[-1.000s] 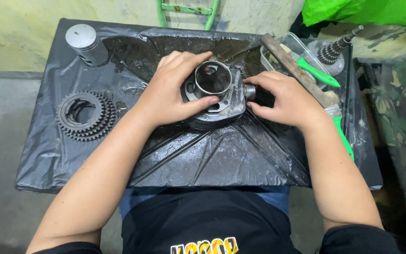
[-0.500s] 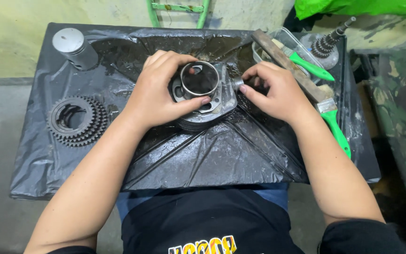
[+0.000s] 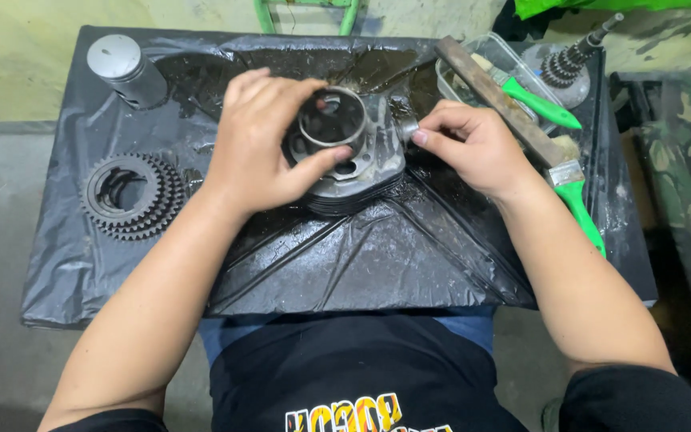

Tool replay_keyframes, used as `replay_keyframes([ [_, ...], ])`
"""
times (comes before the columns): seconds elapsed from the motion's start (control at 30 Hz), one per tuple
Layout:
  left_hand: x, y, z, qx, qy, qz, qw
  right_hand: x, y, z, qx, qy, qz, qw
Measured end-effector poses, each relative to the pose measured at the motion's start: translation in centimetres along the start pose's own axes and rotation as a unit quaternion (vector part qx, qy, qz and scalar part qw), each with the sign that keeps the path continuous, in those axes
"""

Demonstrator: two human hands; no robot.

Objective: Cleaning a motorcycle cylinder head using a metal scraper and a brush

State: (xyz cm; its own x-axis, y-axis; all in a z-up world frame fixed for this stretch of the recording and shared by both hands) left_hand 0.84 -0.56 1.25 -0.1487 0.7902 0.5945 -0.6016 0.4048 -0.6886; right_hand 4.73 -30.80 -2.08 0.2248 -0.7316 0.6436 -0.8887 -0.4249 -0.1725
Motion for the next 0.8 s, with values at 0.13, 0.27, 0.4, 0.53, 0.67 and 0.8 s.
replay_keyframes([
  [0.13,0.5,-0.1,0.3,0.043,0.023,0.002,0.999,0.0,0.3,-0.3,0.008,-0.047,0.013,0.999],
  [0.27,0.7,-0.3,1.0,0.057,0.062,0.021,0.996,0.3,1.3,-1.4,0.041,-0.098,0.026,0.994],
  [0.4,0.9,-0.5,1.8,0.102,0.077,0.036,0.991,0.8,1.7,-2.2,0.072,-0.111,0.040,0.990],
  [0.53,0.4,-0.6,2.3,0.129,0.084,0.035,0.987,1.2,1.7,-2.5,0.084,-0.108,0.047,0.989],
  [0.67,0.0,-0.5,2.4,0.141,0.078,0.014,0.987,1.5,1.8,-2.4,0.072,-0.079,0.044,0.993],
  [0.8,-0.2,-0.5,2.3,0.139,0.055,0.009,0.989,1.5,1.6,-1.6,0.058,-0.079,0.040,0.994],
])
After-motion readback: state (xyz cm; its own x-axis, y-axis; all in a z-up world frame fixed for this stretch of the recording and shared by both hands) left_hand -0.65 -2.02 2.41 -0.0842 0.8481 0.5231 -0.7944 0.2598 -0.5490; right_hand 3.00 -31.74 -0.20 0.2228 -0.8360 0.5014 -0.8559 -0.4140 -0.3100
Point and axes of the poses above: each hand's wrist, its own y-axis away from the middle knuckle, its own x-axis out of the back of the hand, z = x × y, the point moved 1 cm from there along -y, towards the middle knuckle, and after that the axes turned 10 degrees about y, right-handed, at the moved point
